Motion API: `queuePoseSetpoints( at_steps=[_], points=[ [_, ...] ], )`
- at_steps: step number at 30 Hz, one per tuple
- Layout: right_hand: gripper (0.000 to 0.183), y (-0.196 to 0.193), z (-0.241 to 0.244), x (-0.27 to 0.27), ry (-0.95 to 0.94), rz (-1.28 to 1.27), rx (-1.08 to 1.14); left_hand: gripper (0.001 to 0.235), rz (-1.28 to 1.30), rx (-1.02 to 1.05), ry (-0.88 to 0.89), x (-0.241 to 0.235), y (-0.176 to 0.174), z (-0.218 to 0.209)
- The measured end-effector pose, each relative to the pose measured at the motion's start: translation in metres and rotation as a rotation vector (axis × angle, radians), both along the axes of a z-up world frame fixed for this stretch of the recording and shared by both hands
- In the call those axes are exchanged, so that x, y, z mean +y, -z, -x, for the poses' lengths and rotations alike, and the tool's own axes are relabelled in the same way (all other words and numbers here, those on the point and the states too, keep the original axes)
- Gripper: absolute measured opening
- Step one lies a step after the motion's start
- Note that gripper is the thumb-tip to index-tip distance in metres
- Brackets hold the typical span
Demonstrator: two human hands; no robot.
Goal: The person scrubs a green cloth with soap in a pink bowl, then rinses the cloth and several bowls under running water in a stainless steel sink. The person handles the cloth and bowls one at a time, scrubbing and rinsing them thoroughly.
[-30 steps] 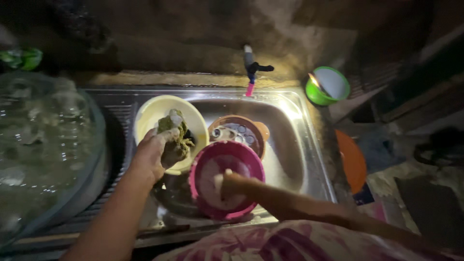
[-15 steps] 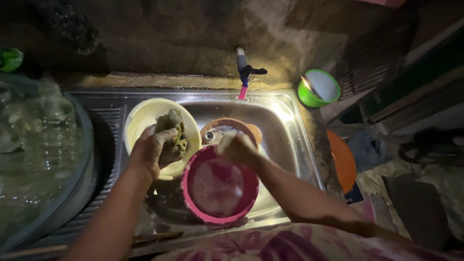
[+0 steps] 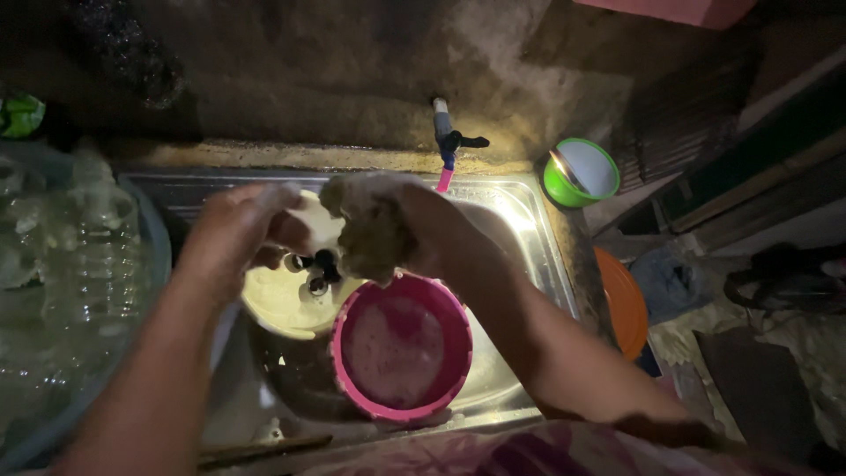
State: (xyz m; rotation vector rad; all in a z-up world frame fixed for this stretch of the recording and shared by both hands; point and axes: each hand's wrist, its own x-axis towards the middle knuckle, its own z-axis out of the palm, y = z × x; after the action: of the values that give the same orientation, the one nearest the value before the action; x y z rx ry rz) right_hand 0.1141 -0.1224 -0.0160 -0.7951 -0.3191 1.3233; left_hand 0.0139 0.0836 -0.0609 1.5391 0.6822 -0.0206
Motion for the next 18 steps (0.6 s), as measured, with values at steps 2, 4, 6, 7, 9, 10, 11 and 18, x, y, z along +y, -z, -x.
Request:
queuePoseSetpoints(
  at_steps=[2,4,6,7,9,10,11,18],
  points=[
    [0.030,-0.018,0.000,0.002,0.152,0.139,-0.004,0.027,-0.438,0.043,0.098,0.020,0.028,-0.009],
    [0.032,-0.032,-0.001,0.005,0.080,0.086,0.030,0.025,-1.047,0.088,0.380,0.022,0.067,-0.035],
    [0.031,-0.043,-0.004,0.007,0.003,-0.031,0.082,0.027,-1.141,0.003,0.574,0.011,0.113,-0.047],
    [0.031,-0.046,-0.005,0.010,-0.036,-0.123,0.116,0.025,-1.139,0.100,0.696,0.010,0.133,-0.050],
    [0.032,-0.050,-0.010,0.013,-0.042,-0.153,0.131,0.025,-1.124,0.292,0.944,-0.002,0.166,-0.055],
    [0.034,-0.052,-0.011,0.014,-0.012,-0.091,0.115,0.028,-1.111,0.390,1.068,-0.009,0.177,-0.055],
    [0.037,-0.053,-0.013,0.015,0.017,-0.028,0.098,0.027,-1.097,0.433,1.095,-0.014,0.185,-0.052],
    [0.040,-0.047,-0.011,0.033,0.001,-0.033,0.026,0.033,-1.090,0.668,1.337,-0.020,0.211,-0.036]
  ],
)
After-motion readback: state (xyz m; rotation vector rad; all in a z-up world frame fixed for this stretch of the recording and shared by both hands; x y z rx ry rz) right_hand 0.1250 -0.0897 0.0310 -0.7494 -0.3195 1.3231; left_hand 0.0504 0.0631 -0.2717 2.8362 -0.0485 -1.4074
